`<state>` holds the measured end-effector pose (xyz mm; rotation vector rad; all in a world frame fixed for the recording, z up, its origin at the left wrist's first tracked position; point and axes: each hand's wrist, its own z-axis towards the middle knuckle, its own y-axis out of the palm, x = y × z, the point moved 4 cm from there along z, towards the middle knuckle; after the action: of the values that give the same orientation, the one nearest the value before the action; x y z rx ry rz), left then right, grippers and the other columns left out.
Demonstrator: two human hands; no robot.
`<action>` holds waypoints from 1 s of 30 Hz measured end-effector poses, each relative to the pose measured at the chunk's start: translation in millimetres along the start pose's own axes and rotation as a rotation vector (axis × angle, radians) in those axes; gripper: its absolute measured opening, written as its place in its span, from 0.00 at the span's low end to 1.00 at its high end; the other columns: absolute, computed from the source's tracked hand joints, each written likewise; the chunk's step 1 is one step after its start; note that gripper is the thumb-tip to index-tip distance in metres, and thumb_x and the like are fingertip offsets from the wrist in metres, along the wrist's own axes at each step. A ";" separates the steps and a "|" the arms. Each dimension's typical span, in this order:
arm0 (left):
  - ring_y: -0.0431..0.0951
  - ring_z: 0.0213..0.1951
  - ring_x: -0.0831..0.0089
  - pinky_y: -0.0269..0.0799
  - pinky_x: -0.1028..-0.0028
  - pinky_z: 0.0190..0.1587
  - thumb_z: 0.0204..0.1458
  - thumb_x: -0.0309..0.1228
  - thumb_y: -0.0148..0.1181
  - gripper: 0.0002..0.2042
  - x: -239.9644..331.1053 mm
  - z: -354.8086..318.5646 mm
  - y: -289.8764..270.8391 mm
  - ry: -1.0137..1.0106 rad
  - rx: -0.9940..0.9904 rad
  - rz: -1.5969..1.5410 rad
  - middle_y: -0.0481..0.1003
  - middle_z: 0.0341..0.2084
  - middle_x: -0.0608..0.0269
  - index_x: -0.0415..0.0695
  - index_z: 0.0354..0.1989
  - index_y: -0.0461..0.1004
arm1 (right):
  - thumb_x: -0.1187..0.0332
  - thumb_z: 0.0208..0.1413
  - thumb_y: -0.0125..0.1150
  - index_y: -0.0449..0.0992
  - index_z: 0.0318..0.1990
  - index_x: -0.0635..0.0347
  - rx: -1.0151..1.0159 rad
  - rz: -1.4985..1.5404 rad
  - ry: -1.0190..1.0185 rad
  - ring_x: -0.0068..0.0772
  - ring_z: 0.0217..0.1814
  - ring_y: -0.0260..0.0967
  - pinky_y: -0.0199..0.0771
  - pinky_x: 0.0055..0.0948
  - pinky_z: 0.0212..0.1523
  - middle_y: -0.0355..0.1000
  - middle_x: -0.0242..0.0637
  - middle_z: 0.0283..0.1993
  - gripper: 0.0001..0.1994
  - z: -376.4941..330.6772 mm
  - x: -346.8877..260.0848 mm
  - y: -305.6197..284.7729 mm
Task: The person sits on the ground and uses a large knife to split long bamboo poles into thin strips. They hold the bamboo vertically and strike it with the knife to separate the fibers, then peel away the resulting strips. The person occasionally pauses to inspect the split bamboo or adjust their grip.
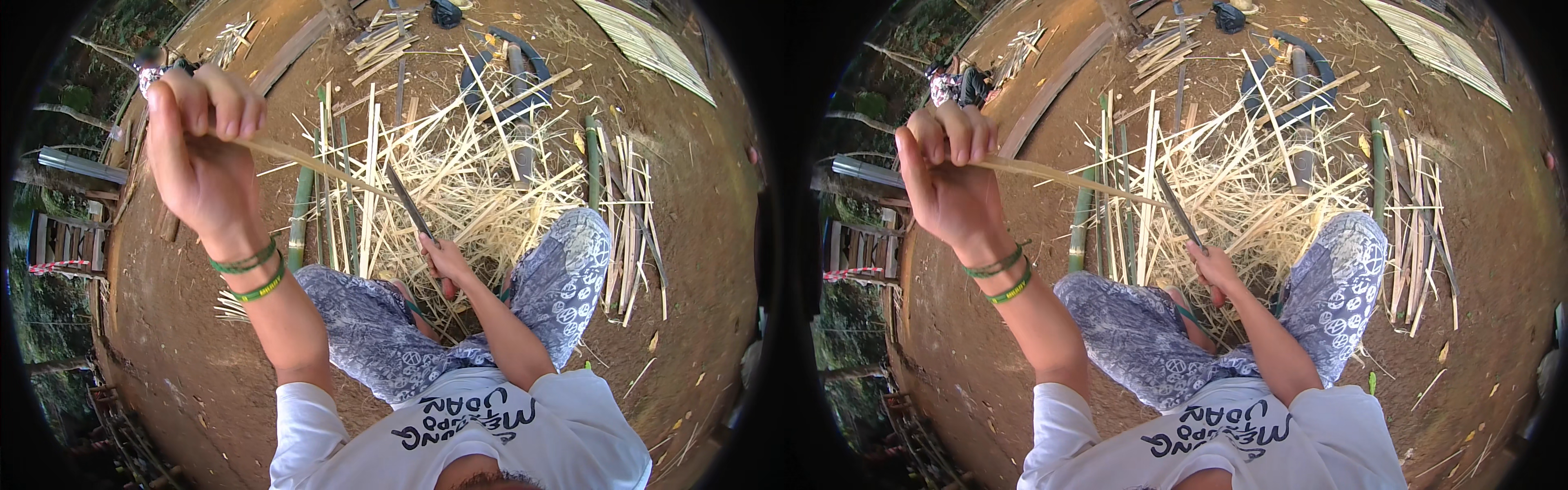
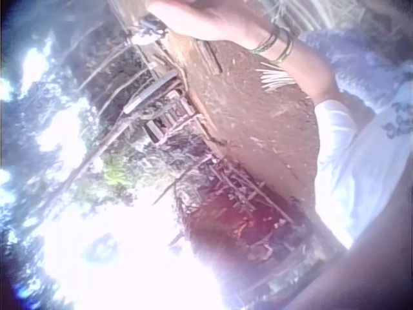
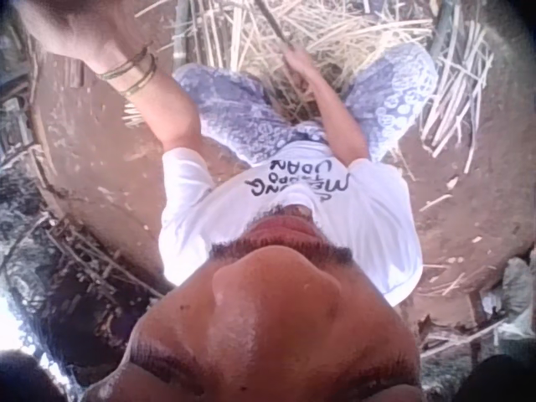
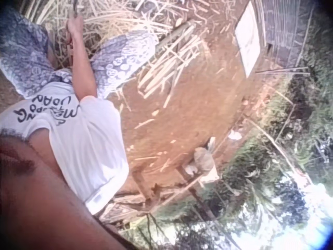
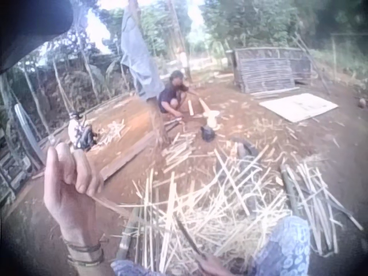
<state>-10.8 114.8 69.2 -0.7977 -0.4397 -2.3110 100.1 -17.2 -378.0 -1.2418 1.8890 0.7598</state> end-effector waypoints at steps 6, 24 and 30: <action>0.45 0.15 0.82 0.40 0.78 0.18 0.70 0.45 0.38 0.22 -15.9 8.5 -15.8 0.087 0.136 -0.306 0.51 0.12 0.73 0.50 0.20 0.55 | 0.42 0.65 0.51 0.71 0.33 0.66 0.082 0.050 -0.020 0.24 0.14 0.65 0.65 0.26 0.17 0.63 0.31 0.16 0.29 -12.7 -21.7 8.4; 0.45 0.15 0.80 0.42 0.77 0.20 0.66 0.43 0.42 0.20 -5.7 -18.6 -37.1 0.175 0.219 -0.280 0.51 0.12 0.75 0.53 0.19 0.58 | 0.62 0.65 0.56 0.73 0.35 0.69 0.143 -0.148 -0.573 0.18 0.14 0.57 0.53 0.28 0.17 0.61 0.31 0.12 0.15 -121.1 -149.5 46.8; 0.45 0.14 0.81 0.44 0.77 0.18 0.69 0.42 0.37 0.20 5.8 -28.8 -15.6 0.106 0.017 -0.347 0.51 0.11 0.75 0.53 0.20 0.57 | 0.59 0.64 0.58 0.73 0.34 0.69 0.115 -0.330 -0.690 0.37 0.12 0.66 0.60 0.34 0.17 0.64 0.39 0.12 0.17 -167.8 -201.2 44.0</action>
<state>-37.2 109.5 49.6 -0.6249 -0.5870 -2.6506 68.1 -35.3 -114.9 -1.0082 1.1208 0.7590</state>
